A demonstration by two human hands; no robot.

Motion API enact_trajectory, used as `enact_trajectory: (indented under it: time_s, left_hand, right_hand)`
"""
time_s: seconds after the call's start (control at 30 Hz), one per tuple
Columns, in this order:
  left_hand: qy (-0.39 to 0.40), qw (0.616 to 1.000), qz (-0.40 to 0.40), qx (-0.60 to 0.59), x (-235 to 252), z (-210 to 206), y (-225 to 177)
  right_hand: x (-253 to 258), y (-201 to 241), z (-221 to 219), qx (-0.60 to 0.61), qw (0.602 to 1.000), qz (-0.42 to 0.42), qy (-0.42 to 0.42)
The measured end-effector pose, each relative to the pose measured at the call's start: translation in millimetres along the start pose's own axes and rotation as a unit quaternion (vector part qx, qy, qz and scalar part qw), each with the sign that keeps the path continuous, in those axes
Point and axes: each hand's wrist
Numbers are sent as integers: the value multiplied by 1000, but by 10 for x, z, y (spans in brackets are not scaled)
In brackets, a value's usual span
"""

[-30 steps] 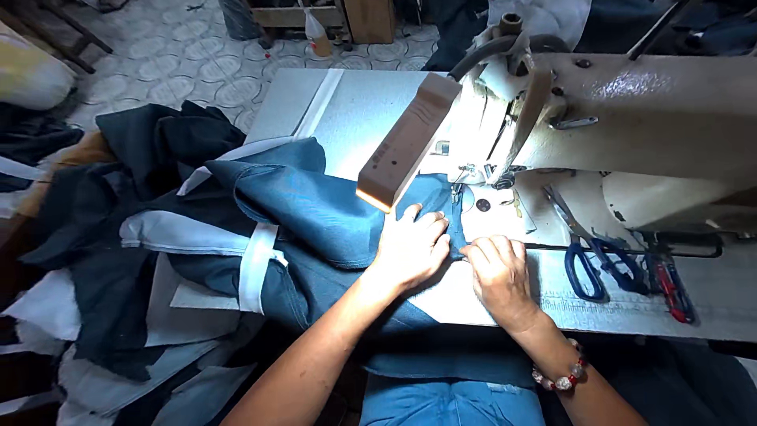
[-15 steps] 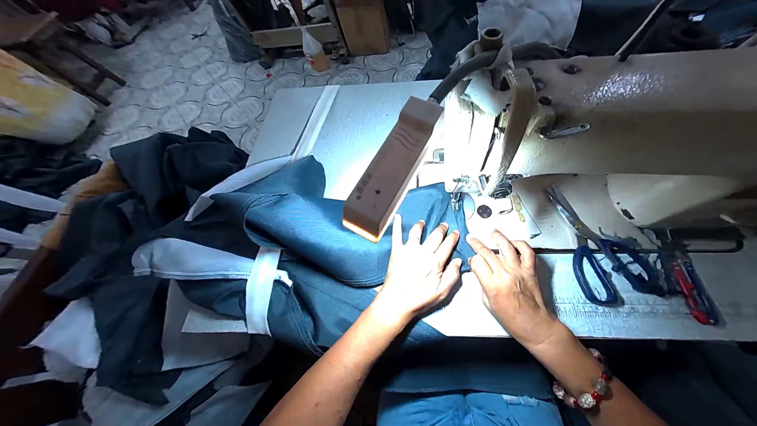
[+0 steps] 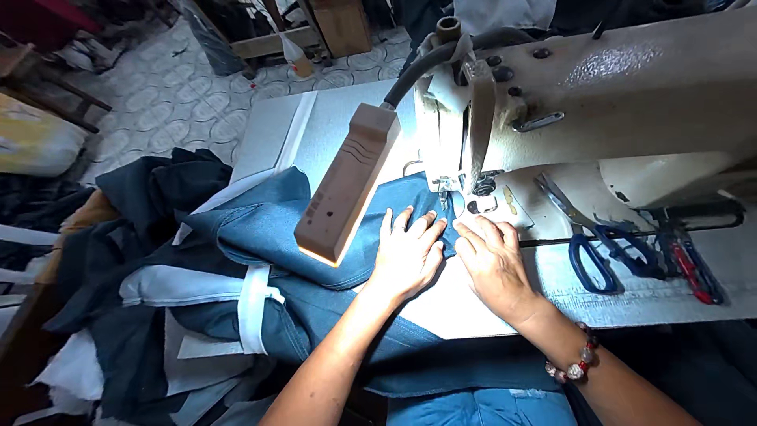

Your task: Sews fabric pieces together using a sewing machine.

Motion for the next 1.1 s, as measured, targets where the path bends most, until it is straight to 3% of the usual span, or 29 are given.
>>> enact_trajectory:
  time_s: [0.13, 0.3, 0.5, 0.67, 0.83, 0.93, 1.1]
  left_hand:
    - [8, 999, -10, -30, 87, 27, 128]
    - [-63, 991, -96, 65, 87, 11, 8]
    - [30, 997, 31, -66, -70, -6, -125]
    - [64, 996, 11, -66, -80, 16, 27]
    - [99, 992, -22, -79, -26, 114, 146]
    - [95, 992, -25, -80, -20, 117, 152]
    - [114, 990, -14, -81, 25, 110, 161]
  right_hand:
    - [87, -1, -3, 0, 1000, -8, 29]
    - [78, -40, -3, 26, 999, -20, 32]
    - [-264, -269, 316, 82, 993, -62, 56]
    - [-551, -704, 755, 27, 995, -89, -24]
    - [-671, -1512, 1300, -97, 979, -140, -109]
    - [-712, -1886, 1409, -141, 967, -190, -95]
    - [-757, -2002, 1426, -168, 967, -179, -74]
Point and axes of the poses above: each hand's wrist, its own x-axis towards the middle knuckle, its own z-axis out of the back of the hand, y = z × x
